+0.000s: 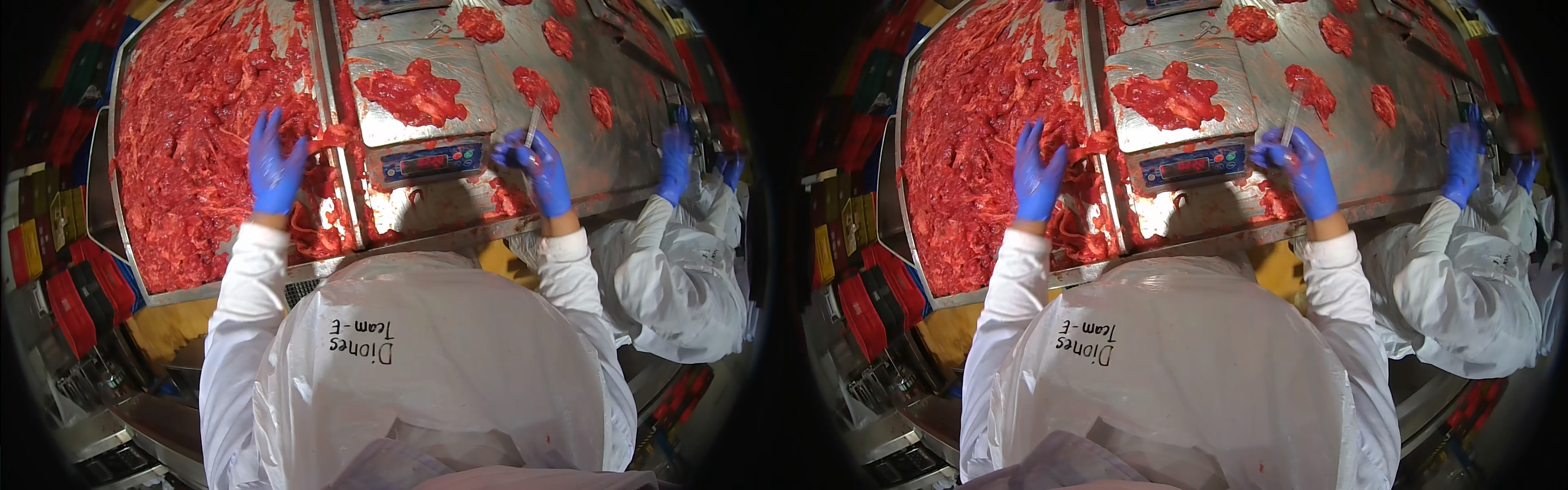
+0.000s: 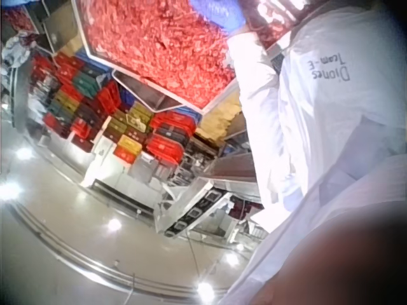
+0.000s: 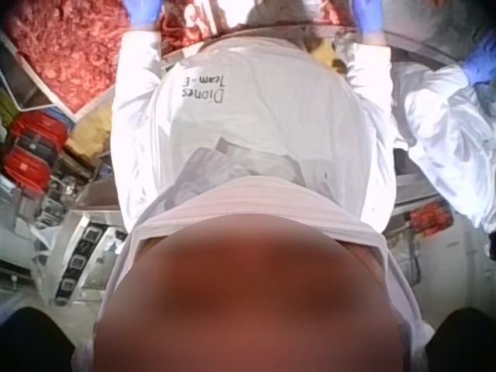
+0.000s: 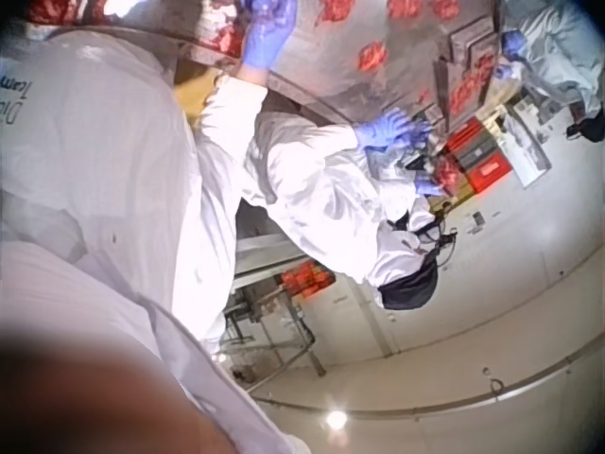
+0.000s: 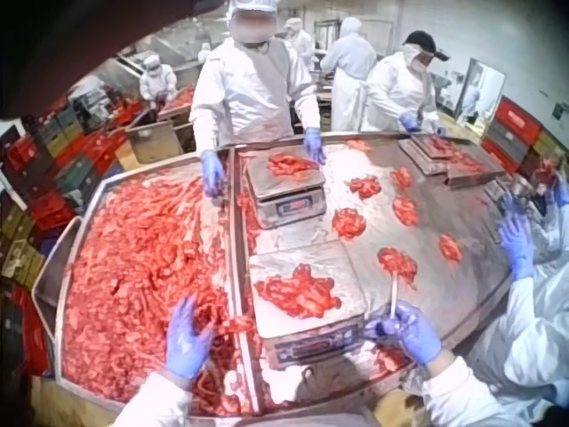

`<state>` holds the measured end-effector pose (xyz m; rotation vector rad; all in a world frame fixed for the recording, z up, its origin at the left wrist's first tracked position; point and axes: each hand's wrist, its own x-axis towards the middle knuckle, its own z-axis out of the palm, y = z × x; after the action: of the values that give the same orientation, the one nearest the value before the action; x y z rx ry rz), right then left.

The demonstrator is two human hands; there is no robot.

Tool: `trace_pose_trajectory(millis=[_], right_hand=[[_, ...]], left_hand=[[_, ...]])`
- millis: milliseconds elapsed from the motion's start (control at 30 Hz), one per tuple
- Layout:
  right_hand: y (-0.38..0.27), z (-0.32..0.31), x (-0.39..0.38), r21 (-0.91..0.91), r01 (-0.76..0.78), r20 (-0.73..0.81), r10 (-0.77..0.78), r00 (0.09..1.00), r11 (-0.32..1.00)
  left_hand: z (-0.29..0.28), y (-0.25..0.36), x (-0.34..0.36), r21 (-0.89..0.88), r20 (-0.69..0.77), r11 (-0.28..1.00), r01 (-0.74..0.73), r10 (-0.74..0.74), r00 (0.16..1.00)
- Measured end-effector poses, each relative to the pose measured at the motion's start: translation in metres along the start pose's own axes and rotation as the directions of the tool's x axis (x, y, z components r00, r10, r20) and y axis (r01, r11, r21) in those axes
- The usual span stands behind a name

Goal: The person repeatedly scoops portions of raw red meat from a large pile, places them on a digital scale, and uses a knife to trim and portion the meat. The trimmed pieces are then moved to the side of the table.

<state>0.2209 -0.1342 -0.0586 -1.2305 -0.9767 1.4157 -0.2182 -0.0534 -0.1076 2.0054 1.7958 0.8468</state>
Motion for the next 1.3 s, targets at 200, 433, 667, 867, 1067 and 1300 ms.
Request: trace_pose_trajectory(millis=[200,433,667,867,1067,1300], right_hand=[[0.0,0.087,0.08,-0.245,0.04,0.163,0.001,0.987,0.969],[0.009,0.053,0.124,-0.076,0.211,-0.226,-0.223,0.948,0.974],[0.022,0.119,0.131,-0.631,0.417,0.165,-0.413,0.896,0.654],[0.029,0.071,0.066,-0.499,0.342,-0.079,-0.435,0.897,0.796],[0.087,-0.017,-0.023,0.707,0.076,-0.23,0.127,0.965,0.703],[0.049,-0.045,-0.039,0.688,0.437,-0.719,0.464,0.517,0.579]], left_hand=[[0.07,0.127,0.034,-0.216,0.297,0.935,-0.281,0.337,0.893],[0.039,0.077,0.053,0.05,0.239,0.95,-0.309,0.289,0.927],[0.09,0.117,0.059,0.422,0.431,0.802,-0.422,0.232,0.872],[0.133,0.174,0.028,0.135,0.528,0.777,-0.615,0.469,0.708],[0.097,0.202,0.022,-0.537,0.46,0.748,-0.389,0.647,0.608],[0.018,0.076,0.063,-0.135,0.307,0.972,-0.193,0.226,0.925]])
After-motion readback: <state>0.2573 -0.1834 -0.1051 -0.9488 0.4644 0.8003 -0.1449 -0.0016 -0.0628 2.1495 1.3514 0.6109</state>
